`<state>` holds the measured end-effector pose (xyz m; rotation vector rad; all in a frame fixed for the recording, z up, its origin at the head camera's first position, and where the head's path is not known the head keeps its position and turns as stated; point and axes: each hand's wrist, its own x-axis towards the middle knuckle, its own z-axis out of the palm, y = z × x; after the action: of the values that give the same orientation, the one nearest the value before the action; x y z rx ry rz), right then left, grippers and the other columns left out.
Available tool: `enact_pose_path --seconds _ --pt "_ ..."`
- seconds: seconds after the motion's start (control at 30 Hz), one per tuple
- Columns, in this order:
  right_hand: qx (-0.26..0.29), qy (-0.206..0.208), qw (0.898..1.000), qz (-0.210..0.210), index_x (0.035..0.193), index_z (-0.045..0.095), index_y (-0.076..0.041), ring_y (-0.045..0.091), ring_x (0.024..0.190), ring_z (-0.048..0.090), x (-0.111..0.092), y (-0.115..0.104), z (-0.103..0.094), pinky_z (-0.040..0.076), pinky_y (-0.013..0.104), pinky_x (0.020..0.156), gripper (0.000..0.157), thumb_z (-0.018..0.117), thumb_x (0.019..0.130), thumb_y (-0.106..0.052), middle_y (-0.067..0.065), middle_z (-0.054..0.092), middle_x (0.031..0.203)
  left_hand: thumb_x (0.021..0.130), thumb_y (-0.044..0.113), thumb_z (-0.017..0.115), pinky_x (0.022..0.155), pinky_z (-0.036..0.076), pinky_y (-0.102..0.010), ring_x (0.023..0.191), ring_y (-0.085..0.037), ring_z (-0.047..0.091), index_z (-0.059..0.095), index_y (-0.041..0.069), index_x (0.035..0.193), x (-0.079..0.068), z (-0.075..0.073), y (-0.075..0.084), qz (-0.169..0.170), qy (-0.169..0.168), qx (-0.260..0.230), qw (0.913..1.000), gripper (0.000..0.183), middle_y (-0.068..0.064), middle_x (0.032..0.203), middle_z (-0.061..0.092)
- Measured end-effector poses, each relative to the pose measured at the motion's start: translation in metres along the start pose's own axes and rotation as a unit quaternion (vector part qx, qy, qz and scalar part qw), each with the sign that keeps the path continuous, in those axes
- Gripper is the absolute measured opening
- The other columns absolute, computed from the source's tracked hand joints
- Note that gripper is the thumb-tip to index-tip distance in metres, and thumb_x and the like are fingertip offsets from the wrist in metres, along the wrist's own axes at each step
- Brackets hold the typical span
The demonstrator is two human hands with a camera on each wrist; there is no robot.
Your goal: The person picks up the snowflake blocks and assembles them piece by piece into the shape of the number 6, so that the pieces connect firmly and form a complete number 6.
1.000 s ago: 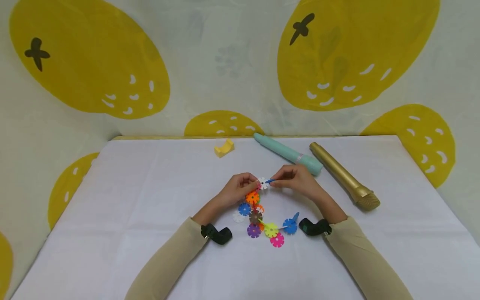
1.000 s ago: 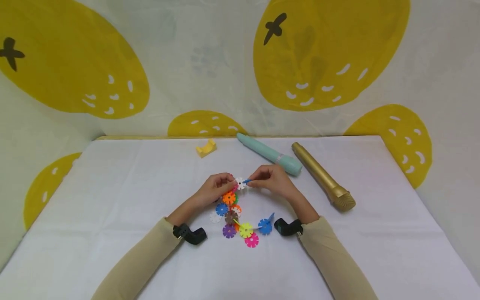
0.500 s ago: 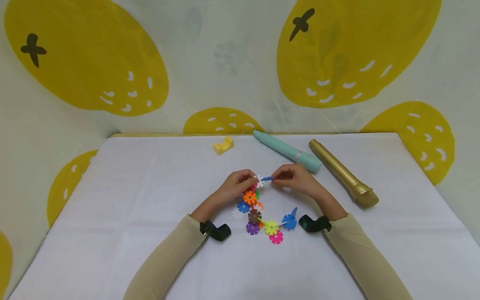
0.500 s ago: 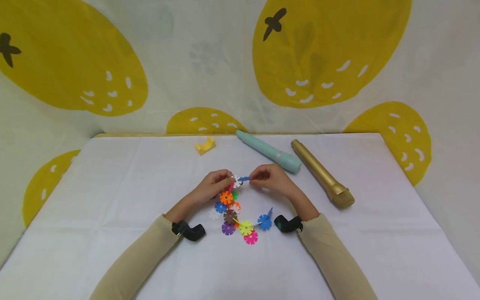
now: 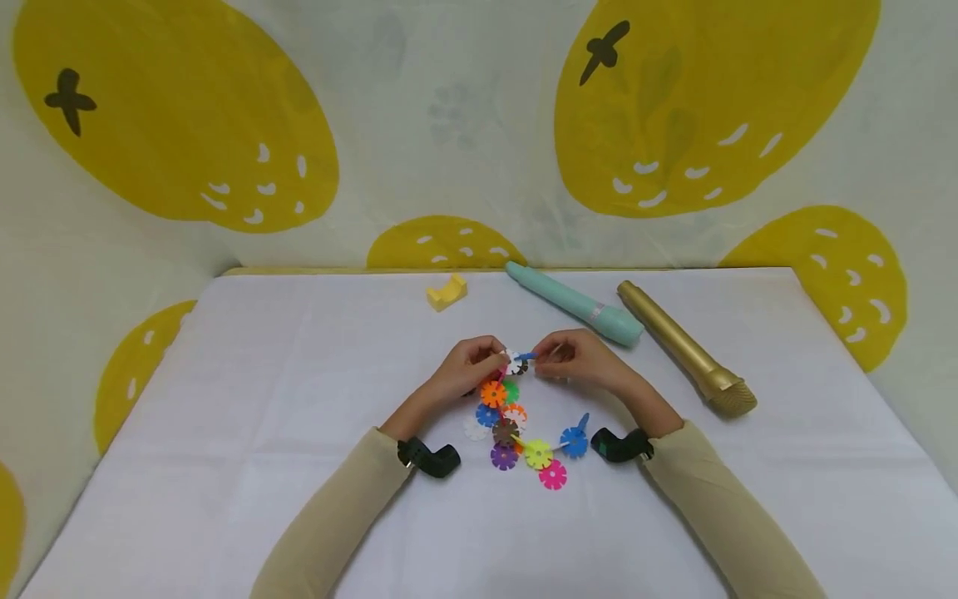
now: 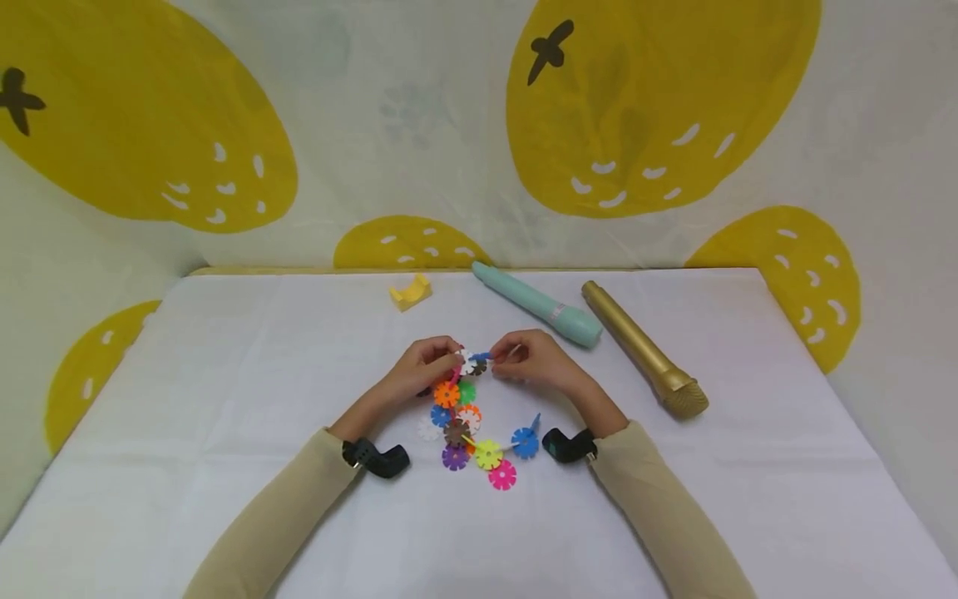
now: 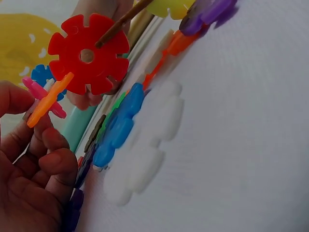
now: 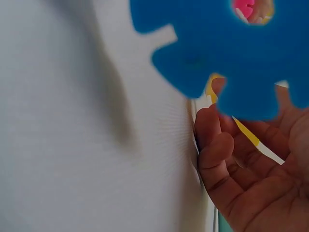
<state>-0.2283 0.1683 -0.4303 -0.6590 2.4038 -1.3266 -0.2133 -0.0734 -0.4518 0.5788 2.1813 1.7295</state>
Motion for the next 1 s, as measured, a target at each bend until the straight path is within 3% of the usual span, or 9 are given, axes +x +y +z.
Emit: enact_pose_path --seconds 0.3,0.47,0.63,0.87,1.0 --pt "-0.05 -0.053 0.997 -0.025 0.118 0.067 0.002 0.017 0.073 0.049 0.01 -0.007 0.004 0.043 0.024 0.066 0.032 0.071 0.088 -0.007 0.011 0.067 0.101 0.098 0.01 0.054 0.064 0.04 -0.022 0.07 -0.013 0.048 0.062 -0.006 0.102 0.001 0.002 -0.001 -0.012 -0.009 -0.008 0.9999 0.018 -0.002 0.082 0.058" --pt "-0.067 -0.049 0.997 -0.006 0.116 0.067 0.004 0.016 0.069 0.047 0.011 -0.01 0.006 0.041 0.023 0.062 0.032 0.072 0.086 -0.006 0.009 0.064 0.097 0.098 0.012 0.056 0.064 0.04 -0.021 0.07 -0.011 0.048 0.063 -0.004 0.101 0.001 0.003 -0.001 -0.008 -0.005 -0.011 0.9999 0.018 0.0 0.081 0.058" --pt "-0.07 -0.043 0.997 -0.006 0.104 0.068 0.001 0.016 0.066 0.047 0.014 -0.01 0.007 0.04 0.024 0.061 0.02 0.073 0.086 -0.006 0.007 0.062 0.089 0.098 0.017 0.057 0.065 0.042 -0.021 0.071 -0.012 0.05 0.064 -0.001 0.101 0.002 0.002 -0.002 -0.006 0.0 -0.002 1.0 0.019 -0.001 0.082 0.059" --pt "-0.073 -0.053 0.996 -0.021 0.117 0.066 0.001 0.015 0.064 0.047 0.017 -0.009 0.007 0.041 0.023 0.06 0.033 0.073 0.085 -0.005 0.007 0.061 0.088 0.097 0.017 0.056 0.063 0.041 -0.021 0.068 -0.012 0.049 0.064 -0.001 0.1 0.001 0.002 0.0 -0.014 0.004 0.005 0.9999 0.019 -0.001 0.079 0.058" --pt "-0.065 -0.06 0.996 -0.014 0.117 0.065 0.003 0.015 0.063 0.047 0.017 -0.008 0.006 0.041 0.023 0.059 0.034 0.074 0.085 -0.006 0.007 0.06 0.086 0.096 0.015 0.057 0.062 0.04 -0.021 0.066 -0.011 0.048 0.064 -0.001 0.099 0.0 0.001 0.001 -0.019 0.013 0.006 0.9997 0.018 0.001 0.076 0.057"
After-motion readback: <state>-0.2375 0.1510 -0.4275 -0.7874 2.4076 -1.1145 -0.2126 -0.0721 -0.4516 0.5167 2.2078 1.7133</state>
